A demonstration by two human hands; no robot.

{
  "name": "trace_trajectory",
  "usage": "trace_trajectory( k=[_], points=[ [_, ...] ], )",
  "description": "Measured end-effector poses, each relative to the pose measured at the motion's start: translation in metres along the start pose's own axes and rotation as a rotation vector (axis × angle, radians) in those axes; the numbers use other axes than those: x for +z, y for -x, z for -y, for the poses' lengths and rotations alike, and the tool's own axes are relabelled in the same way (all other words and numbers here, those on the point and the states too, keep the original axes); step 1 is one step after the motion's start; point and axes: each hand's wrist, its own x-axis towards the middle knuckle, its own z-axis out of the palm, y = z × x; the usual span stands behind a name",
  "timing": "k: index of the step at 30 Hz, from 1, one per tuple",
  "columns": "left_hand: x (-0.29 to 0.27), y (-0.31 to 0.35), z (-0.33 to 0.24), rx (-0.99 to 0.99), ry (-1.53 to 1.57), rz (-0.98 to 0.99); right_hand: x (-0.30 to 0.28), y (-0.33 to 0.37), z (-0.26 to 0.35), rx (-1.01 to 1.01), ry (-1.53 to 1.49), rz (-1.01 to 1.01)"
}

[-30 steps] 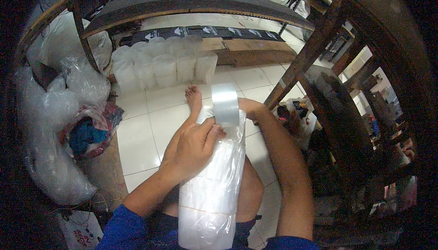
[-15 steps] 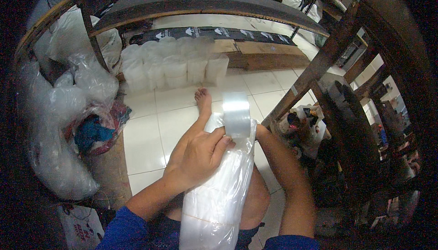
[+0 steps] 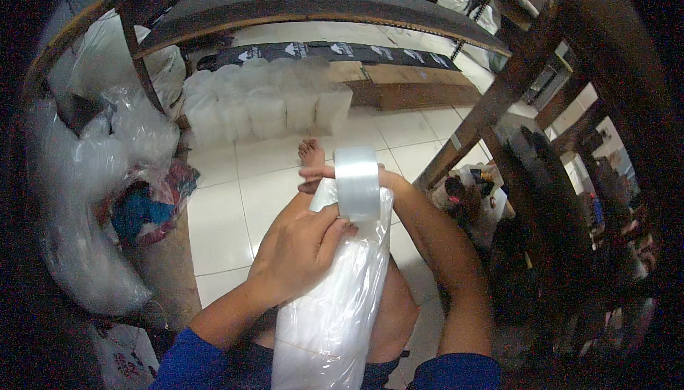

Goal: The person sits on the floor and wraps a large white cylindrical bundle with clear packing tape. They repeatedly pull tape from a roll, press it onto the bundle, and smooth it down while rotating the bundle to cover multiple sides.

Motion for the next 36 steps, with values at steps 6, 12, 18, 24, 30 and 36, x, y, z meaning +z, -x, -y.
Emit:
trace_trajectory(
  k=[6, 12, 18, 24, 30, 36],
  points=[
    [0.010, -0.003, 0.000, 0.015, -0.065, 0.011, -0.061, 0.015, -0.042, 0.119, -0.048, -0.226],
    [0.016, -0.002, -0.002, 0.011, -0.035, 0.017, -0.089, 0.044, -0.070, -0.033, 0.173, -0.582],
    [0.013, 0.002, 0.006, 0.036, -0.017, 0.005, -0.057, 0.055, -0.023, -0.319, 0.394, -0.935],
    [0.012, 0.003, 0.002, 0.027, -0.042, 0.024, 0.115, 0.081, 0.050, -0.455, 0.803, -0.918],
    [0.000, 0.012, -0.005, 0.005, -0.025, 0.114, 0.155, 0.054, 0.018, -0.478, 0.624, -0.889],
    [-0.017, 0.034, 0.006, 0.140, 0.004, 0.229, 0.186, 0.040, 0.003, -0.560, 0.478, -0.961]
  ],
)
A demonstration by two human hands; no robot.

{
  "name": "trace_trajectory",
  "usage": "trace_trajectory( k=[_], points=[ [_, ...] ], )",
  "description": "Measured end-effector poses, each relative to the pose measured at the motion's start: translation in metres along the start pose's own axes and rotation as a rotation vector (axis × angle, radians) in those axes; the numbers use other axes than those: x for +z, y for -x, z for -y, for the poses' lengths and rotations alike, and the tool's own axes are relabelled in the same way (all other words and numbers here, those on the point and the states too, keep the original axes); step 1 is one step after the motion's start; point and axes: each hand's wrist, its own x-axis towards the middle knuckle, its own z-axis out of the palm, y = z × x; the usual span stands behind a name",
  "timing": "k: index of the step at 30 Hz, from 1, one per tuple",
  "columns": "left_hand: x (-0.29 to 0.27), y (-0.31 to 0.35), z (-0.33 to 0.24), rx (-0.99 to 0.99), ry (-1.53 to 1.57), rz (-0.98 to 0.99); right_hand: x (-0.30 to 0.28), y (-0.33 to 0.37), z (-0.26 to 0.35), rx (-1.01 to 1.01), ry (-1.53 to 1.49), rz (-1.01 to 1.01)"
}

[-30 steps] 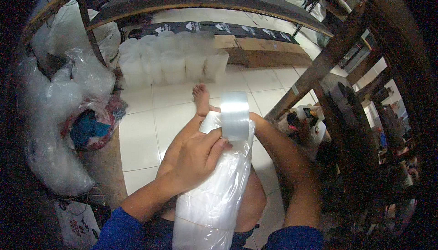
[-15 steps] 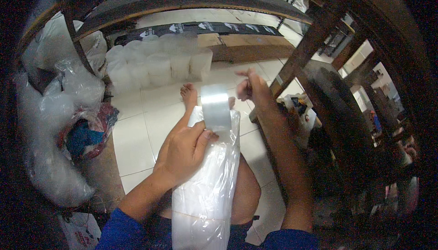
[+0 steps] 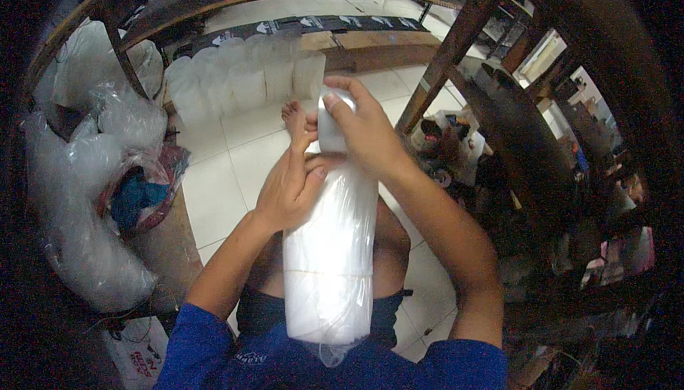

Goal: The person sits on the floor and wraps a large white cylindrical bundle with clear packing tape. They repeatedly pull tape from a roll, press it onto the bundle, and smooth it down while rotating the bundle to cover multiple sides.

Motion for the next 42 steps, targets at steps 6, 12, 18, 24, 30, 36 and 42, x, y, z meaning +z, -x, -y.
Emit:
trace_trajectory(
  k=[6, 12, 18, 24, 30, 36, 42],
  points=[
    [-0.005, 0.007, -0.002, 0.161, -0.179, -0.004, 0.009, 0.014, 0.033, 0.100, -0.107, -0.036],
    [0.013, 0.012, 0.016, 0.143, -0.035, -0.049, 0.008, 0.030, 0.033, 0.122, -0.169, -0.090],
    [0.001, 0.007, 0.006, 0.049, 0.064, -0.045, 0.008, 0.054, 0.063, 0.081, -0.126, -0.020],
    [0.003, 0.010, 0.005, -0.018, 0.112, -0.025, 0.019, 0.111, 0.046, 0.225, -0.116, 0.016],
    [0.004, 0.012, 0.000, 0.057, -0.031, -0.082, 0.036, 0.166, 0.047, 0.259, -0.213, 0.055],
    [0.006, 0.015, 0.000, 0.063, -0.019, -0.087, 0.049, 0.204, 0.044, 0.177, -0.257, 0.008],
    [0.008, 0.017, 0.002, 0.117, -0.044, -0.107, 0.051, 0.200, 0.033, 0.060, -0.150, 0.049]
  ],
)
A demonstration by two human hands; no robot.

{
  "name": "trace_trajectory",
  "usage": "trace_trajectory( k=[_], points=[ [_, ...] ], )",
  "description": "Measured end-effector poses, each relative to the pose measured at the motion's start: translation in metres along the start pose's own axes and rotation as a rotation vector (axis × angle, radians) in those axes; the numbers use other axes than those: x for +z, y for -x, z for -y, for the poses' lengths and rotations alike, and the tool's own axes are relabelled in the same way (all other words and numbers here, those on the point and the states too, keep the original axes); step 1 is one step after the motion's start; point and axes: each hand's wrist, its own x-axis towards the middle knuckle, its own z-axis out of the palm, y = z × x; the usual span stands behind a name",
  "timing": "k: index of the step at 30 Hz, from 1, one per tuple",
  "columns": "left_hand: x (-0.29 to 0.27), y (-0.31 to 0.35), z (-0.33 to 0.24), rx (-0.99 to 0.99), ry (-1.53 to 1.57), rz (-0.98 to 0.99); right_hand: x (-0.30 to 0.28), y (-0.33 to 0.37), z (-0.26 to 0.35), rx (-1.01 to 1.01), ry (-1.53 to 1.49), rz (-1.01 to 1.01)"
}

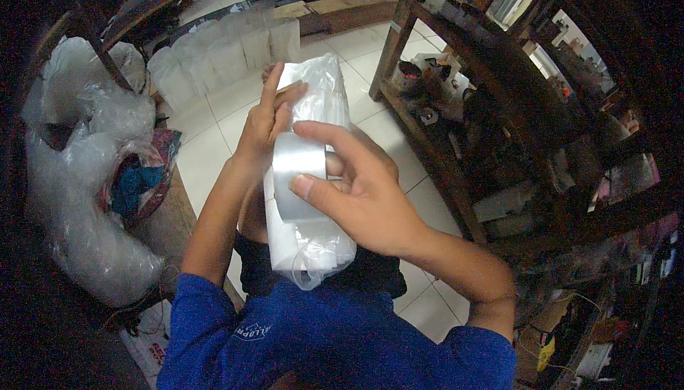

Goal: The person sits on the floor and wraps a large white cylindrical bundle with clear packing tape. They repeatedly pull tape from a roll, press it onto the bundle, and smooth it down while rotating the bundle to cover multiple sides.

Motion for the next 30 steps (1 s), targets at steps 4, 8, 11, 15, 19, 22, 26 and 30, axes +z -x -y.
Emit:
trace_trajectory(
  k=[4, 8, 11, 15, 19, 22, 26, 30],
  points=[
    [-0.004, 0.002, -0.003, -0.057, 0.082, 0.058, 0.009, 0.003, -0.016, -0.100, 0.022, 0.013],
    [-0.012, -0.002, -0.007, -0.063, 0.050, 0.116, 0.010, 0.010, -0.010, -0.002, -0.049, 0.000],
    [-0.013, -0.003, -0.010, -0.060, 0.052, 0.119, 0.010, 0.016, -0.002, 0.044, -0.133, -0.017],
    [-0.010, 0.001, -0.012, -0.089, 0.062, 0.119, 0.011, 0.024, -0.003, 0.024, -0.130, -0.036],
    [-0.013, 0.004, -0.014, -0.150, 0.074, 0.134, 0.011, 0.023, -0.003, 0.001, -0.141, 0.002],
    [-0.024, 0.019, -0.028, -0.240, 0.165, 0.053, 0.012, 0.022, -0.006, 0.004, -0.184, -0.004],
    [-0.062, 0.074, -0.072, -0.380, 0.519, 0.078, 0.009, 0.024, -0.009, -0.061, -0.150, -0.045],
    [-0.075, 0.116, -0.126, 0.078, 0.285, 0.299, 0.008, 0.019, -0.013, -0.120, -0.026, -0.066]
  ],
)
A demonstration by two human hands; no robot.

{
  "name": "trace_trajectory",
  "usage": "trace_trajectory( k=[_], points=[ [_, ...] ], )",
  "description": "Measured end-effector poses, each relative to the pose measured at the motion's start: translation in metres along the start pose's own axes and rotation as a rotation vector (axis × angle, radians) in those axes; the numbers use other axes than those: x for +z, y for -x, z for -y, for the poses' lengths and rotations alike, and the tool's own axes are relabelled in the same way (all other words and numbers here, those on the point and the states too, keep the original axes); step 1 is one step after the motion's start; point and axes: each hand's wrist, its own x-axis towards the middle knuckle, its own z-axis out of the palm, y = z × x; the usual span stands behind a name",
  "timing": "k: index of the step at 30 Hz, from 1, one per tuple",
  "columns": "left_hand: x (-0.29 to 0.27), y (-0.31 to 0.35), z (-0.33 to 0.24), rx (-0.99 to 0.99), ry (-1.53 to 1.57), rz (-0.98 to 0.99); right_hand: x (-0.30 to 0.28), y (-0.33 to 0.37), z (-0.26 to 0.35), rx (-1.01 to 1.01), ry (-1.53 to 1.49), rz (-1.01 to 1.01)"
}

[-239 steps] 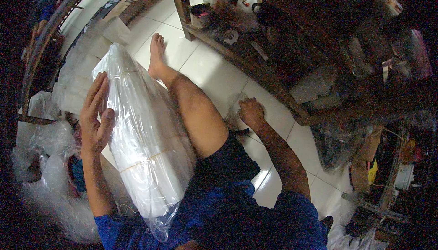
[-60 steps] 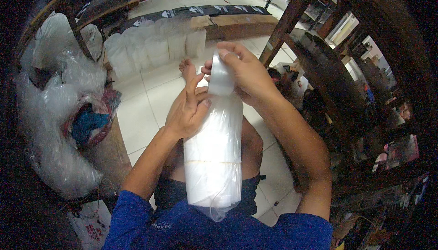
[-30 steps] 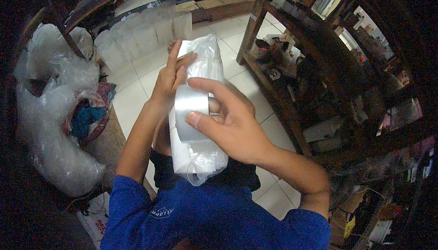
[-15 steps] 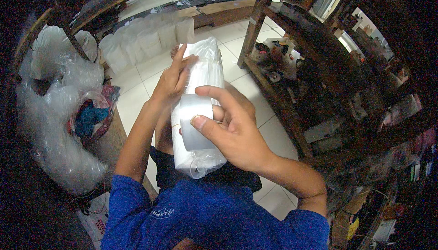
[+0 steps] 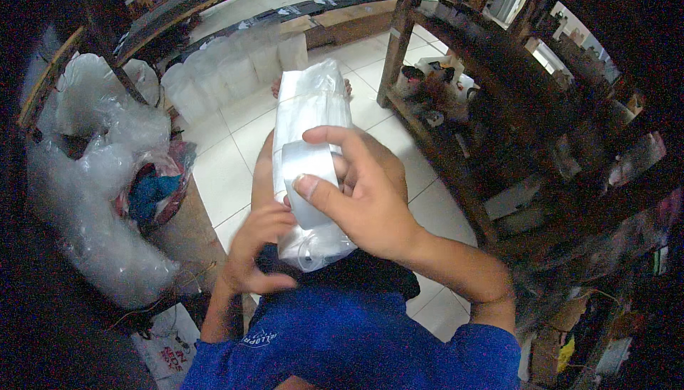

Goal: The person sits on the floor and wraps a large white cylindrical bundle with clear packing tape. They repeatedly pull tape from a roll, press it onto the bundle, and smooth it down while rotating the bundle to cover multiple sides.

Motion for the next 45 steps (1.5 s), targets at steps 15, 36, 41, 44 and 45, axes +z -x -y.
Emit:
trace_trajectory(
  k=[15, 36, 41, 44, 45],
  points=[
    [0.024, -0.033, -0.030, 0.143, -0.341, 0.011, 0.004, 0.011, 0.040, 0.101, -0.092, 0.011],
    [0.000, -0.064, -0.001, -0.217, -0.299, 0.139, 0.029, 0.081, 0.040, 0.147, -0.236, 0.171],
    [0.004, -0.060, 0.003, -0.178, -0.345, 0.197, 0.029, 0.111, 0.006, 0.151, -0.203, 0.220],
    [0.006, -0.059, 0.001, -0.179, -0.455, 0.170, 0.030, 0.123, 0.001, 0.135, -0.273, 0.185],
    [0.009, -0.054, 0.007, -0.226, -0.447, 0.130, 0.031, 0.126, -0.001, 0.131, -0.302, 0.189]
  ],
)
